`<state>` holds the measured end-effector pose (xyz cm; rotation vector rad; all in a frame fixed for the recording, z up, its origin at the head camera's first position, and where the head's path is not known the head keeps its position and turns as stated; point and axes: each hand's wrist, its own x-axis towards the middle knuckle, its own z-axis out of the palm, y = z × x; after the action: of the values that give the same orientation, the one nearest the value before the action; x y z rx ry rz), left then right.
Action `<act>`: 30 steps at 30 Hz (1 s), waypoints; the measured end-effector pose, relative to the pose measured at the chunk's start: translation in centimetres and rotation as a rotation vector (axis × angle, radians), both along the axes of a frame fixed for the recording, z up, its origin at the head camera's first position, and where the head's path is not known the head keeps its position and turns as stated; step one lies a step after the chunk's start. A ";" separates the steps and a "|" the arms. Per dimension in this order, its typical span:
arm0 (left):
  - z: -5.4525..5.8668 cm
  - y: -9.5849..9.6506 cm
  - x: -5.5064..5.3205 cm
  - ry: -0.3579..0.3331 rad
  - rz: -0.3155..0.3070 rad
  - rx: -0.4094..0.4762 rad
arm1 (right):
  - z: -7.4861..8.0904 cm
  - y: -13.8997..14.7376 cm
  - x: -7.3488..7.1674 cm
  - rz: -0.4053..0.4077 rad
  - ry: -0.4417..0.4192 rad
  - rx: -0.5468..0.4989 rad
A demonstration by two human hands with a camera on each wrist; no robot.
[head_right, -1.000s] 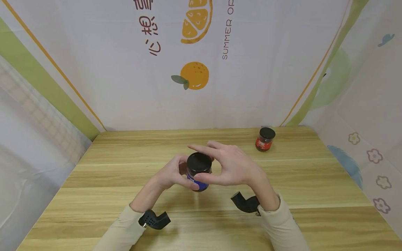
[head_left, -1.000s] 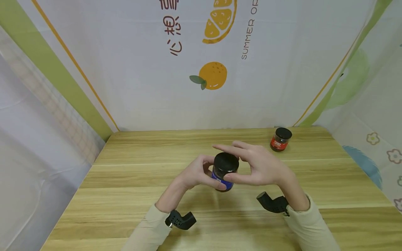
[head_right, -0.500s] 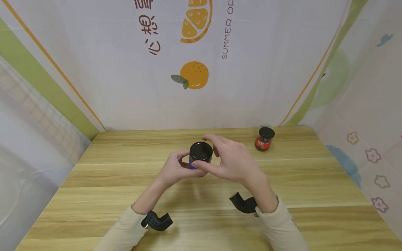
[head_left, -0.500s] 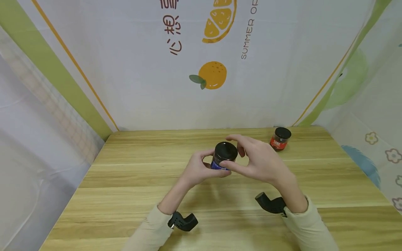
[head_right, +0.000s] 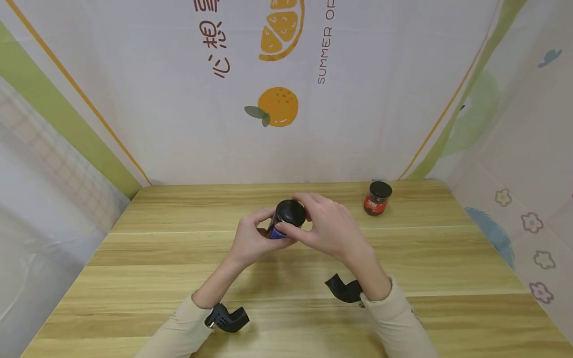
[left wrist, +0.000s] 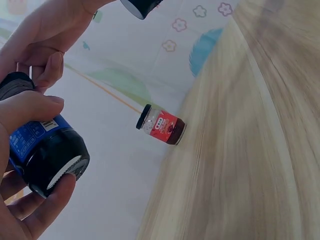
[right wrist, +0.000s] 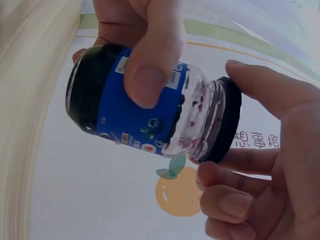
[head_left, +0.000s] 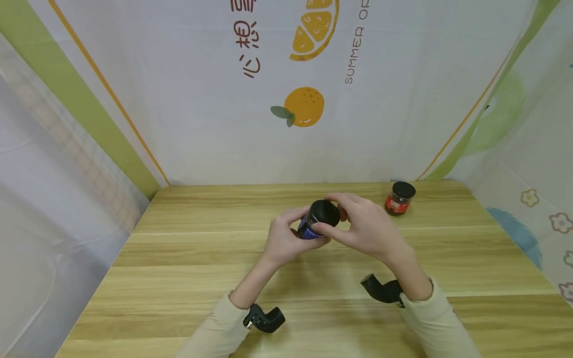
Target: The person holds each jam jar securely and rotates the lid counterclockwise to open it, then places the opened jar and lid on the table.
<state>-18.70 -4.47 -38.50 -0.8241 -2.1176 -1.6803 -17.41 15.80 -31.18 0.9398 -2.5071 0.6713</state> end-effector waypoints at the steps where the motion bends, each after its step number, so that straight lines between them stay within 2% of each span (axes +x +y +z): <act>1: 0.0 0.0 0.0 0.001 0.002 -0.009 | 0.0 0.0 0.0 0.002 0.000 0.003; 8: -0.1 -0.1 -0.1 -0.023 -0.017 -0.046 | 0.0 0.3 -0.3 0.053 -0.004 -0.002; 14: 0.0 -0.3 -0.1 -0.065 -0.083 -0.030 | 0.0 0.7 -0.4 0.112 -0.014 -0.017; 22: 0.1 -0.6 -0.3 -0.110 -0.178 -0.039 | 0.1 0.9 -0.4 0.145 -0.016 0.006; 30: 0.3 -0.9 -0.4 -0.236 -0.274 -0.037 | 0.3 1.1 -0.3 0.170 -0.044 0.050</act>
<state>-19.09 -5.39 -38.19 -1.0105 -2.2812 -1.9664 -17.67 16.88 -30.86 1.1779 -2.5127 0.6908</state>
